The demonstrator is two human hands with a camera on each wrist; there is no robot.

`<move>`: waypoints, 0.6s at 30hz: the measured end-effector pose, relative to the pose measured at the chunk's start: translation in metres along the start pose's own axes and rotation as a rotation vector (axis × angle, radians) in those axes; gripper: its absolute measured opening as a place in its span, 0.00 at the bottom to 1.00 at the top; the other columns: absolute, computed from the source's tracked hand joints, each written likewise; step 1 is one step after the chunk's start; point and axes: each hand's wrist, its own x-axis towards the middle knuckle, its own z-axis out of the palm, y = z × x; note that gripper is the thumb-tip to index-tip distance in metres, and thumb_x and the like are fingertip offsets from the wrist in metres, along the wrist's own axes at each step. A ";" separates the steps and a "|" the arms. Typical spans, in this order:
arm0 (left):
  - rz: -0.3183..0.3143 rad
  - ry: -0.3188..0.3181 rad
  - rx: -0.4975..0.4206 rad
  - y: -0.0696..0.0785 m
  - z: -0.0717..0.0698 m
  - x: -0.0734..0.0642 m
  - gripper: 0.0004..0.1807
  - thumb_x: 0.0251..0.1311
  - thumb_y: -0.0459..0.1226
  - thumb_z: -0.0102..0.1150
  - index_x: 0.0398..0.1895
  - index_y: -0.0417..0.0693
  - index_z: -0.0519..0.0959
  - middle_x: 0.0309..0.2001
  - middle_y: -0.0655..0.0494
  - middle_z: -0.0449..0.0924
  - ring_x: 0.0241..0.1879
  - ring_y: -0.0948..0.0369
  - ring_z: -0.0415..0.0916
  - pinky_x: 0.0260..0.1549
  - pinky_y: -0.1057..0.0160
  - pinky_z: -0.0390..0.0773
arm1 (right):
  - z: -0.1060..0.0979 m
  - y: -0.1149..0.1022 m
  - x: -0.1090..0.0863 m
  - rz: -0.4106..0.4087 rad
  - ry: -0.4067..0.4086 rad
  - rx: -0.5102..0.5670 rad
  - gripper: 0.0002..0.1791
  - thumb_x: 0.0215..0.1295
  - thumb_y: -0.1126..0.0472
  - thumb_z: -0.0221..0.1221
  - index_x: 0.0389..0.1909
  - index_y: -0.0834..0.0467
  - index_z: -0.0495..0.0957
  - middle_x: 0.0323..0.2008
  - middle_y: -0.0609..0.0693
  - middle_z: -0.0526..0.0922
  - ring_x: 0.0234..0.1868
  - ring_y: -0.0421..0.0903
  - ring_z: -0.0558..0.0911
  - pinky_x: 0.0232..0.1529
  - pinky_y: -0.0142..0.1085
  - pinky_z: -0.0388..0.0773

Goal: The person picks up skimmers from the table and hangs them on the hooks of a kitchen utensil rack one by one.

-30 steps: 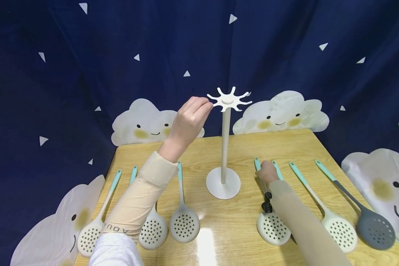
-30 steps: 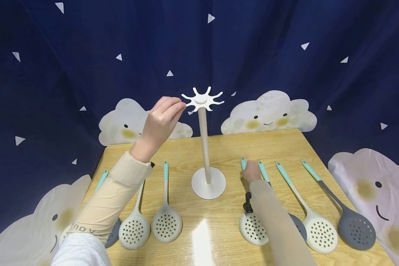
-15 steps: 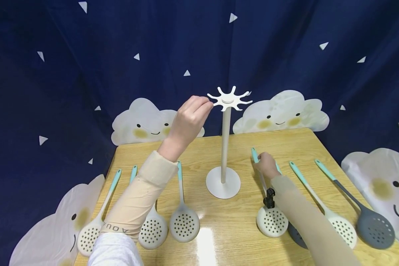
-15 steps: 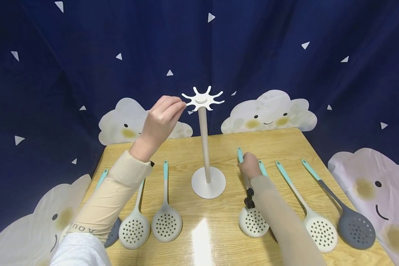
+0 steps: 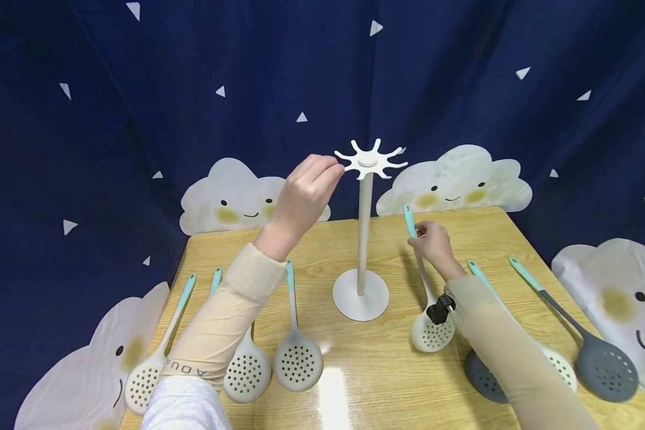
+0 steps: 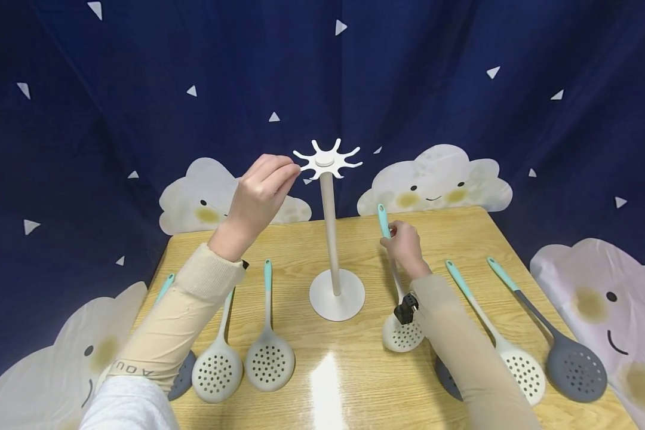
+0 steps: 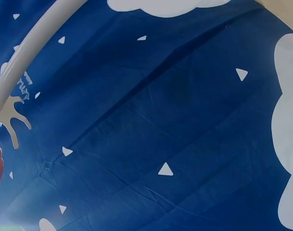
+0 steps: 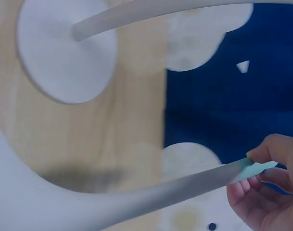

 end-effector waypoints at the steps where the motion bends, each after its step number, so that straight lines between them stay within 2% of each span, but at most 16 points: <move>1: -0.001 -0.001 0.000 0.000 0.000 0.000 0.07 0.59 0.25 0.51 0.26 0.35 0.78 0.29 0.48 0.77 0.31 0.53 0.73 0.35 0.63 0.77 | -0.002 -0.003 0.000 -0.008 0.020 0.014 0.22 0.54 0.68 0.56 0.51 0.74 0.71 0.38 0.68 0.78 0.38 0.60 0.79 0.36 0.48 0.78; 6: -0.006 0.002 -0.006 0.000 0.000 0.000 0.07 0.59 0.25 0.51 0.26 0.34 0.79 0.29 0.48 0.77 0.30 0.53 0.73 0.34 0.63 0.77 | -0.016 -0.016 -0.003 -0.060 0.125 0.092 0.21 0.52 0.71 0.55 0.50 0.72 0.73 0.37 0.66 0.79 0.35 0.57 0.80 0.33 0.41 0.79; 13: -0.015 0.008 -0.021 0.001 0.000 0.000 0.07 0.59 0.25 0.51 0.26 0.34 0.79 0.29 0.48 0.77 0.31 0.53 0.73 0.35 0.63 0.77 | -0.036 -0.037 -0.006 -0.185 0.270 0.185 0.17 0.50 0.74 0.56 0.45 0.74 0.75 0.35 0.67 0.80 0.33 0.57 0.81 0.29 0.17 0.70; 18: -0.017 0.005 -0.021 0.001 0.000 0.000 0.07 0.59 0.25 0.51 0.27 0.34 0.79 0.29 0.47 0.77 0.31 0.53 0.74 0.35 0.63 0.77 | -0.048 -0.055 -0.010 -0.253 0.334 0.283 0.18 0.50 0.76 0.57 0.46 0.74 0.74 0.36 0.67 0.80 0.32 0.53 0.80 0.30 0.14 0.72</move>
